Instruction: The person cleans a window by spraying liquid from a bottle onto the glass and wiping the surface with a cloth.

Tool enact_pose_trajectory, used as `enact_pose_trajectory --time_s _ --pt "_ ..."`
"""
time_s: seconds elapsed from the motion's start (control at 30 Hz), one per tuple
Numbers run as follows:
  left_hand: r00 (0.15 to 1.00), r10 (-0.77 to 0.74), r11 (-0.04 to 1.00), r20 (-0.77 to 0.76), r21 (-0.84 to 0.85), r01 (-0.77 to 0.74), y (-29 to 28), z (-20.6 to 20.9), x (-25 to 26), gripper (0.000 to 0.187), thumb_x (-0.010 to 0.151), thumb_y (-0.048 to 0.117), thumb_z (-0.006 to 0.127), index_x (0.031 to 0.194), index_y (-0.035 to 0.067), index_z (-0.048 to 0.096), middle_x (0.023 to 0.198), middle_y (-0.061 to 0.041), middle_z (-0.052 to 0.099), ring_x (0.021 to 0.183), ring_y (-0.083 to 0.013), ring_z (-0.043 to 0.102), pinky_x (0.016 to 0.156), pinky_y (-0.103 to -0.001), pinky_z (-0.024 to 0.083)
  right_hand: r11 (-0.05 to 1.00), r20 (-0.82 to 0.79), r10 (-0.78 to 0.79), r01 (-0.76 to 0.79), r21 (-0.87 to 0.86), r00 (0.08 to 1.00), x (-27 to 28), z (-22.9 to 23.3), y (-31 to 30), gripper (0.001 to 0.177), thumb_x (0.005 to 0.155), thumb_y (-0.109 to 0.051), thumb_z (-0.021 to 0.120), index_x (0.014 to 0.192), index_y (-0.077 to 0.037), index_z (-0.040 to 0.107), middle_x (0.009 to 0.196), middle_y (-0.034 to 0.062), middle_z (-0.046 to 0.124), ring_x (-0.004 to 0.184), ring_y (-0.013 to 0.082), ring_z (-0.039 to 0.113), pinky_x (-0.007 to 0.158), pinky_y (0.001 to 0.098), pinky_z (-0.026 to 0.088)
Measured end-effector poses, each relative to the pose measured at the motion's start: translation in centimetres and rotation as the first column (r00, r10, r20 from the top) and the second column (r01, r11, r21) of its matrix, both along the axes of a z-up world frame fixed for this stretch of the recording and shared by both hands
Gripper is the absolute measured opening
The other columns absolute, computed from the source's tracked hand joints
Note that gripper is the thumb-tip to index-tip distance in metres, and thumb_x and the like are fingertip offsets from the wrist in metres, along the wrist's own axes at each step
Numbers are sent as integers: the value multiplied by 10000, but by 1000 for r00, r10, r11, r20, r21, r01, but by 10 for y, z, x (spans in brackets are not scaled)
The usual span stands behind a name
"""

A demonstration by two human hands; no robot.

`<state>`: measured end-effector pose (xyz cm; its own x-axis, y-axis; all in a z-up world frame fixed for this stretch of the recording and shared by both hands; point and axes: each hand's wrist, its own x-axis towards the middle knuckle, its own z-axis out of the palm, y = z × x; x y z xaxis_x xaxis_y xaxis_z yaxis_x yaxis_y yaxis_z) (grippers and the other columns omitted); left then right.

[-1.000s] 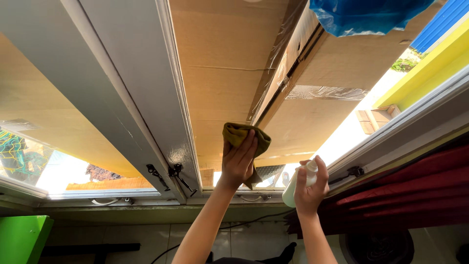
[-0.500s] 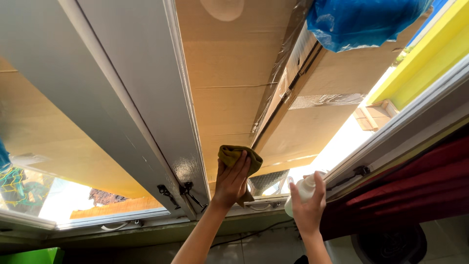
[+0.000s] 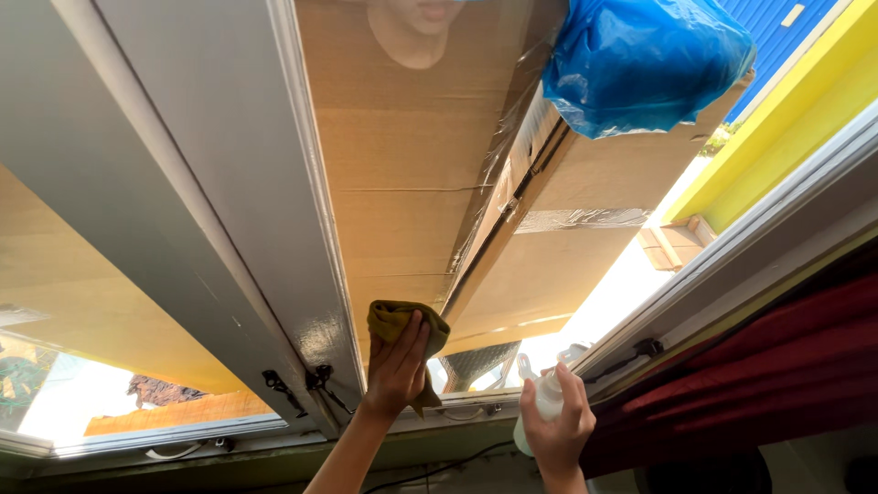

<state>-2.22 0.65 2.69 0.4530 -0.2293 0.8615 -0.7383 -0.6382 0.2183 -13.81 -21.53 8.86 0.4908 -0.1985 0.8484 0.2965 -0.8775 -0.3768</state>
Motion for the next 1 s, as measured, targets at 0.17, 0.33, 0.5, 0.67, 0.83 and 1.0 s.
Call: enact_pose_trajectory --time_s 0.17,0.33,0.5,0.67,0.83,1.0 --pt "1000 -3 1000 13 -23 4 -5 -27 10 475 879 80 706 1345 23 632 1464 -169 577 1329 -305 589 1199 -578 320 993 32 73 -75 89 997 -5 -16 -6 606 858 -45 753 1355 -92 410 954 146 691 815 254 739 673 355 609" --pt "1000 24 998 6 -64 -23 -12 -47 16 458 913 94 721 1356 14 634 1481 -187 576 1337 -334 599 1149 -471 398 982 69 110 -119 145 992 -2 -39 -10 574 878 -43 754 1338 -94 414 957 140 694 811 233 738 683 340 602" --pt "987 127 989 95 -82 -120 -24 -51 19 441 957 110 707 1372 3 604 1488 -224 553 1385 -372 543 1225 -519 302 977 71 108 -119 179 992 -14 -84 -23 642 885 -55 757 1401 -59 375 1007 140 696 855 212 729 732 333 602" --pt "958 279 957 64 -96 -273 -59 -34 25 452 978 197 667 1397 33 621 1524 -168 535 1418 -374 489 1259 -524 184 949 -20 126 -115 292 992 -55 -144 -40 667 848 -59 773 1397 -53 392 1028 166 700 796 188 716 676 311 605" --pt "946 235 970 223 6 -242 -113 19 27 389 1053 250 665 1431 163 649 1550 -3 557 1429 -156 532 1280 -481 77 958 -71 109 -85 276 992 -74 -173 -63 672 838 -75 768 1395 -58 392 1013 158 711 793 189 745 660 295 635" --pt "947 141 948 287 236 -213 -146 36 10 417 1091 198 645 1506 173 681 1219 104 637 975 -65 558 1249 -358 278 932 -31 100 -83 352 994 -78 -186 -73 687 818 -81 765 1392 -75 388 1000 161 706 777 196 732 687 320 631"
